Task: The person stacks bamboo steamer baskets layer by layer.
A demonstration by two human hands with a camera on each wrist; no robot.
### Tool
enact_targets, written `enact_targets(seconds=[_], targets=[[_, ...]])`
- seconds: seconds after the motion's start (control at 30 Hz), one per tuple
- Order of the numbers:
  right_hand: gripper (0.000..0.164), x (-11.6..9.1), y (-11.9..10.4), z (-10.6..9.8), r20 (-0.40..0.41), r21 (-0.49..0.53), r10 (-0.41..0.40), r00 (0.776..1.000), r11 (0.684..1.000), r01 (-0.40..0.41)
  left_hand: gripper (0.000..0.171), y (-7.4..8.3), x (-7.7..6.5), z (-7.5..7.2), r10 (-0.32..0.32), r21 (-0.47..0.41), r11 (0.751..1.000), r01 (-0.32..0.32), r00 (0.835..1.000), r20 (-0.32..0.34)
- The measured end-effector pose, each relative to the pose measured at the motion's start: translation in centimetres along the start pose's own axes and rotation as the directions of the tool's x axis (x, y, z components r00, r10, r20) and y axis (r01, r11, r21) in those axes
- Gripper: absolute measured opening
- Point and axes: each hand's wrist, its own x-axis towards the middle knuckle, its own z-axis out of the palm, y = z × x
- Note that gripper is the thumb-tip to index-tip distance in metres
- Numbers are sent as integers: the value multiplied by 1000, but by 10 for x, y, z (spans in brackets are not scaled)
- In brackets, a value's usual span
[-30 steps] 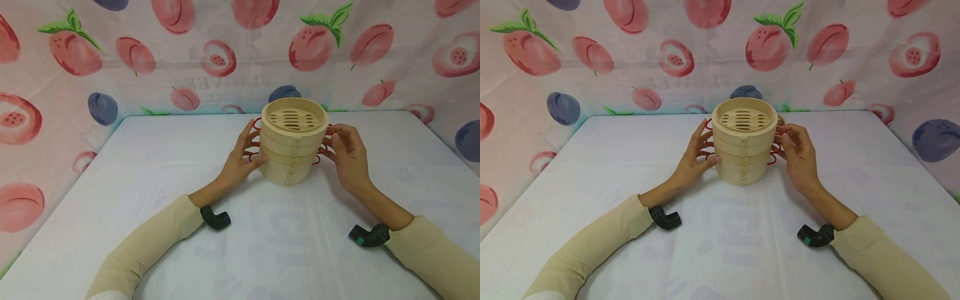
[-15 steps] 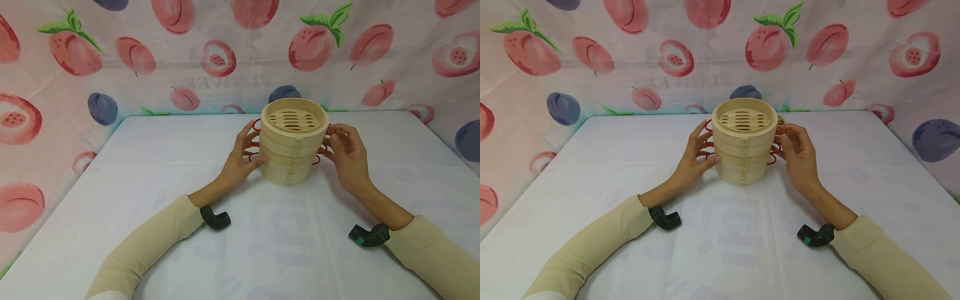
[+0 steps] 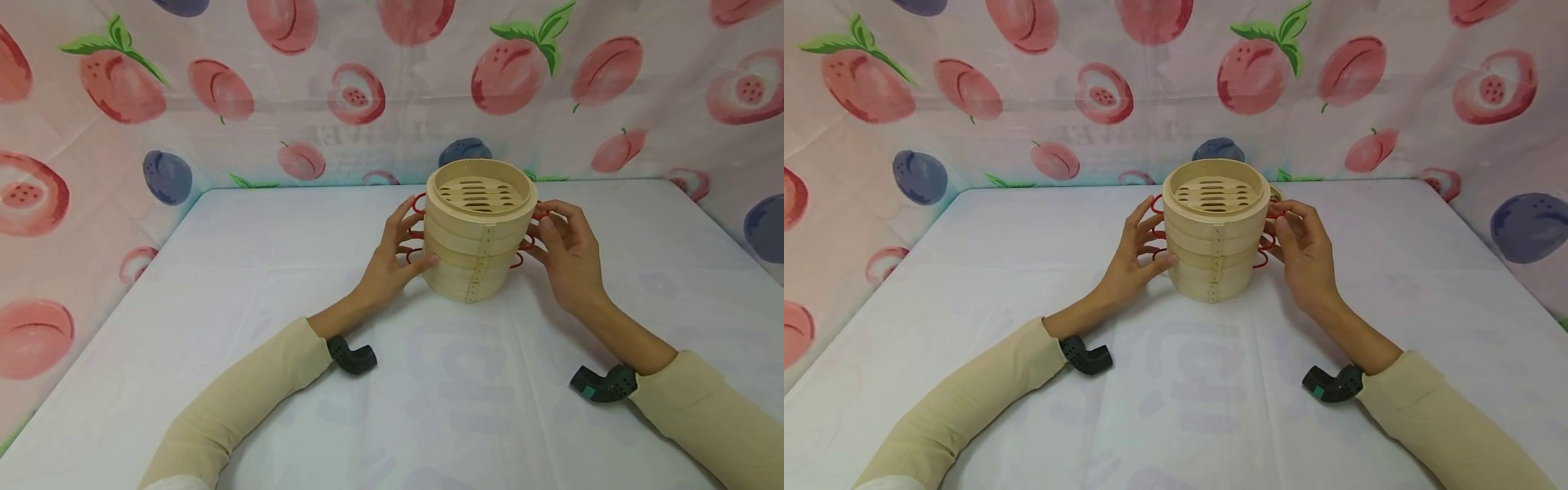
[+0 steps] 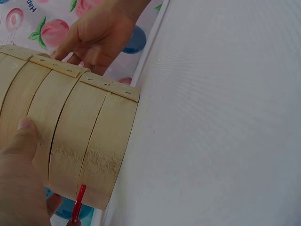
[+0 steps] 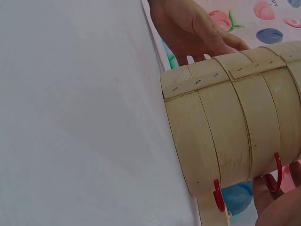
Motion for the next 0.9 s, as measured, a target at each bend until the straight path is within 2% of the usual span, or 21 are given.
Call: enact_targets(seconds=[0.2, 0.3, 0.43, 0.6, 0.83, 0.9], targets=[[25, 1, 0, -1, 8, 17, 7, 1000, 1000, -7, 88, -26, 1, 1, 5, 12, 1000, -4, 1000, -6], [25, 2, 0, -1, 5, 24, 14, 1000, 1000, -14, 87, -19, 1, 0, 14, 22, 1000, -14, 1000, -4], [25, 2, 0, -1, 4, 20, 24, 1000, 1000, -24, 87, 2, 1, 0, 24, 28, 999, -24, 1000, 3], [24, 2, 0, -1, 21, 43, 25, 999, 999, -26, 95, 1, 0, 0, 13, 22, 1000, -13, 1000, 4], [23, 2, -1, -1, 19, 44, 25, 1000, 999, -26, 105, -30, 1, 3, 13, 87, 996, -12, 1000, -16], [23, 2, -2, 0, 12, 33, 24, 1000, 999, -24, 105, -34, 2, 3, 8, 94, 996, -7, 1000, -15]])
